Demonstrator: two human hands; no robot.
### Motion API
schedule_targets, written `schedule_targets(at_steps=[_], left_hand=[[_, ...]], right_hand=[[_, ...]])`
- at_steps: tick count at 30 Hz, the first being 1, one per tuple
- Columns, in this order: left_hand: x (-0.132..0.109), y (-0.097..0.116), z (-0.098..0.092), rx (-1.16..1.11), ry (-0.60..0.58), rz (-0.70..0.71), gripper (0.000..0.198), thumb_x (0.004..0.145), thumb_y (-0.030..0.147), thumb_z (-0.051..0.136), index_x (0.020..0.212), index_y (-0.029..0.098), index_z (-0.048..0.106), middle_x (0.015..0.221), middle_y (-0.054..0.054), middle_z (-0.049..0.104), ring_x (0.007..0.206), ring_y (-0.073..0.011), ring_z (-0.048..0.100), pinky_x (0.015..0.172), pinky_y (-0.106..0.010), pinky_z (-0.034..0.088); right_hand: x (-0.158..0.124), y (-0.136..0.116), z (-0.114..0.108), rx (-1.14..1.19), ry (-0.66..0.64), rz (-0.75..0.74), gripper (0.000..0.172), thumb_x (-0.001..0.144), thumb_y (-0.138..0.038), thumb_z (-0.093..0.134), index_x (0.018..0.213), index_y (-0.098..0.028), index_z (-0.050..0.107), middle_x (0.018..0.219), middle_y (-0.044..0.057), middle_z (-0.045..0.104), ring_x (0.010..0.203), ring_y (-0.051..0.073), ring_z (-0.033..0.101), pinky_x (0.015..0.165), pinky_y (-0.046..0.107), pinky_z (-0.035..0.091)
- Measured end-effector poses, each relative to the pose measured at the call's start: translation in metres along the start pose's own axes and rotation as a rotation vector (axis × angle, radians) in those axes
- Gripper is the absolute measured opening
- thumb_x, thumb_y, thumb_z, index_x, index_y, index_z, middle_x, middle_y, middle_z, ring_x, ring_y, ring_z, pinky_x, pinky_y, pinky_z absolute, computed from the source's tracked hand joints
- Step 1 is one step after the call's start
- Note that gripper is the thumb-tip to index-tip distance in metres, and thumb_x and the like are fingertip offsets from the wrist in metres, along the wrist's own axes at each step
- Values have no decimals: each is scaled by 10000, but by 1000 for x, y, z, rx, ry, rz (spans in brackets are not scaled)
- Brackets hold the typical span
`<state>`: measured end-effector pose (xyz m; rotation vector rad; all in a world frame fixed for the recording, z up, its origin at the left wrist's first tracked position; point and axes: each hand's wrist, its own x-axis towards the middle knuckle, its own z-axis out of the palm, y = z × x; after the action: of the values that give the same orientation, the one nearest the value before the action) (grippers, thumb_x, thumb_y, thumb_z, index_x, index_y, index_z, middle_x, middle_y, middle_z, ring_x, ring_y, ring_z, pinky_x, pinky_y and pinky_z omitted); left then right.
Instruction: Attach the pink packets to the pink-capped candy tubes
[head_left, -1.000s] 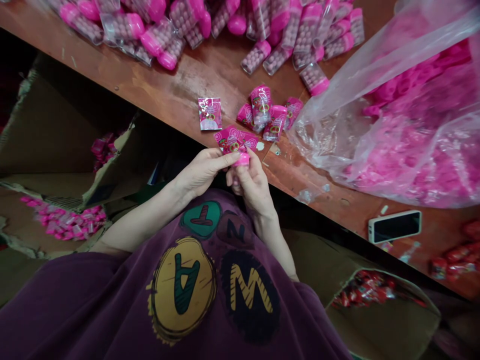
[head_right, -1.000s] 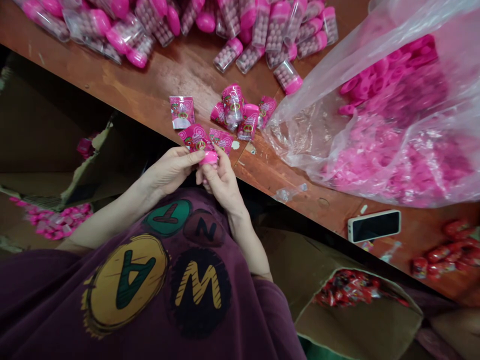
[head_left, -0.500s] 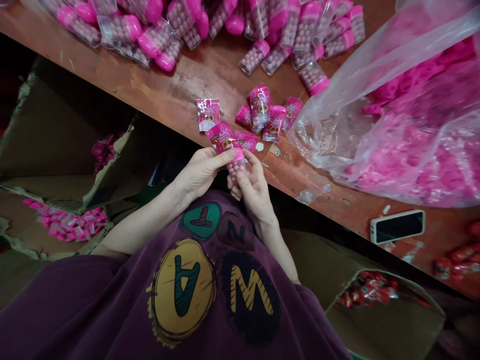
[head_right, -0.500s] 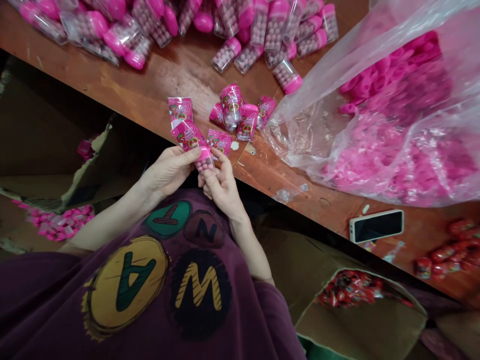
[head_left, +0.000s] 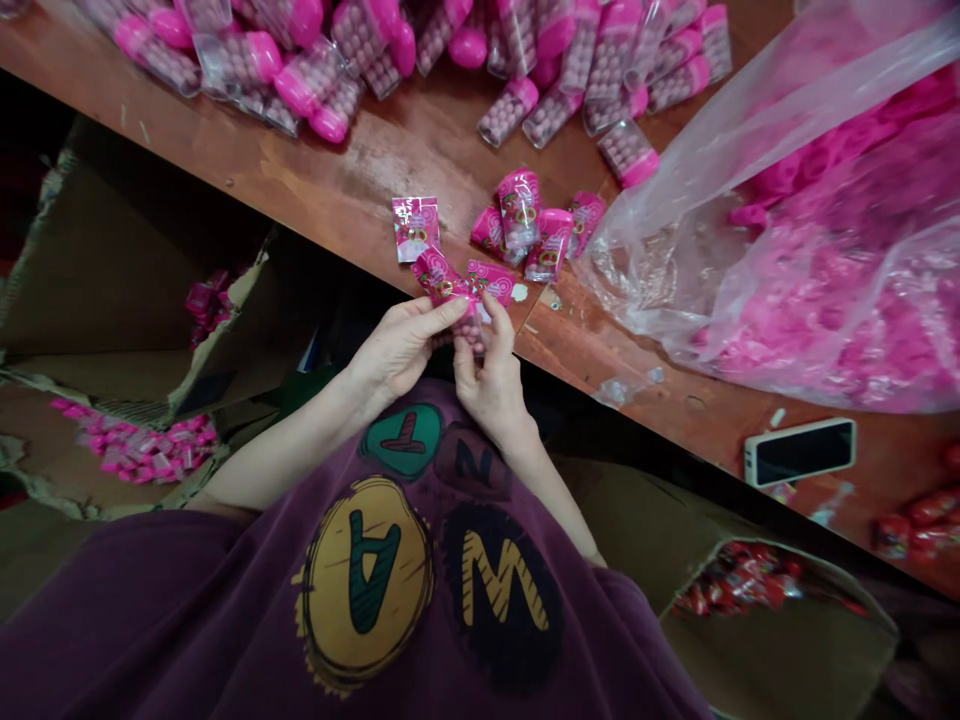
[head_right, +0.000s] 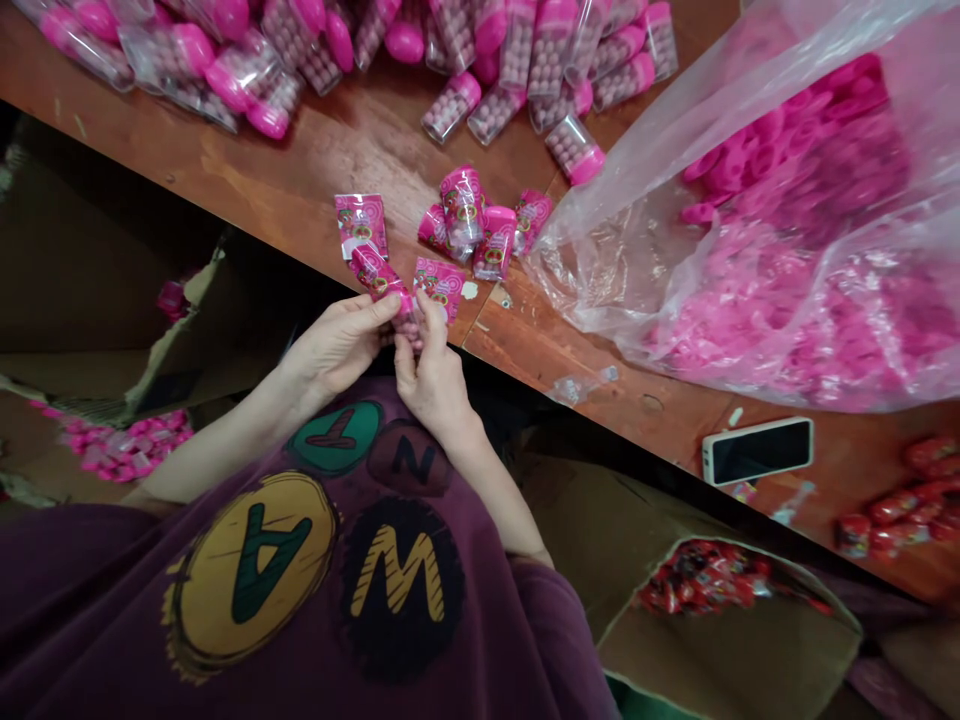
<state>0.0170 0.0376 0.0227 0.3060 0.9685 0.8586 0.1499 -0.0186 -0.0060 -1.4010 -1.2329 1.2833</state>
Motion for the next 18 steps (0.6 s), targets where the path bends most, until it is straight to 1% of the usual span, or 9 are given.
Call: schedule_targets(at_steps=[2,3,5,8,10,11,13,16,18], left_hand=[[-1,0,0,-10,-18,1,222,799,325,905,849,140,793,805,-41,761,753,-121,683,812,-259,537],[-1,0,0,-9,-26,-2,221,796,322,907,841,138,793,800,-44,759,750,-122,681,798,-256,533],[-2,-1,0,4,-45,-10,216,793,319,907,824,138,794,802,-48,759,741,-124,675,775,-258,528],[-3,0,0,20,-93,-5,208,794,322,904,835,145,803,839,-50,769,755,-128,679,791,-264,532],[-3,2,0,27,-128,-3,214,792,327,906,848,145,808,864,-56,779,786,-137,697,825,-268,536],[-2,3,0,32,-126,-3,226,801,345,900,845,144,806,865,-60,781,799,-144,706,839,-275,538],[-1,5,0,39,-76,-2,266,827,396,880,815,145,792,832,-62,775,805,-159,719,850,-296,542],[2,5,0,32,35,17,288,832,409,876,764,153,762,764,-44,756,776,-158,717,844,-306,544],[4,4,0,16,74,33,259,818,366,889,747,159,750,750,-27,751,759,-145,711,845,-299,545]], right_hand=[[0,-3,0,138,-38,68,617,1022,-553,599,1549,-351,349,1115,64,666,916,199,713,832,393,669],[1,-4,0,220,-59,118,618,1018,-557,606,1547,-369,345,996,27,643,782,168,675,678,324,645],[2,-7,0,373,-91,203,632,1001,-582,623,1538,-397,346,852,-25,568,588,124,544,446,227,480],[4,-10,-1,525,-134,270,637,989,-608,622,1524,-387,357,776,-60,516,473,85,357,363,193,316],[5,-10,-2,543,-137,278,633,993,-600,620,1522,-377,354,752,-71,508,454,75,301,360,190,306],[5,-10,-2,515,-126,270,636,994,-596,624,1525,-379,349,748,-70,510,457,79,320,365,193,324],[4,-8,-2,396,-85,219,646,993,-585,638,1533,-384,346,789,-47,552,519,105,453,421,218,435],[0,-4,-2,146,-40,78,606,1018,-542,616,1543,-358,375,999,30,663,777,170,664,710,351,640],[-3,-1,-3,-13,-25,-12,578,1042,-501,584,1558,-333,384,1137,75,694,934,213,717,905,447,652]])
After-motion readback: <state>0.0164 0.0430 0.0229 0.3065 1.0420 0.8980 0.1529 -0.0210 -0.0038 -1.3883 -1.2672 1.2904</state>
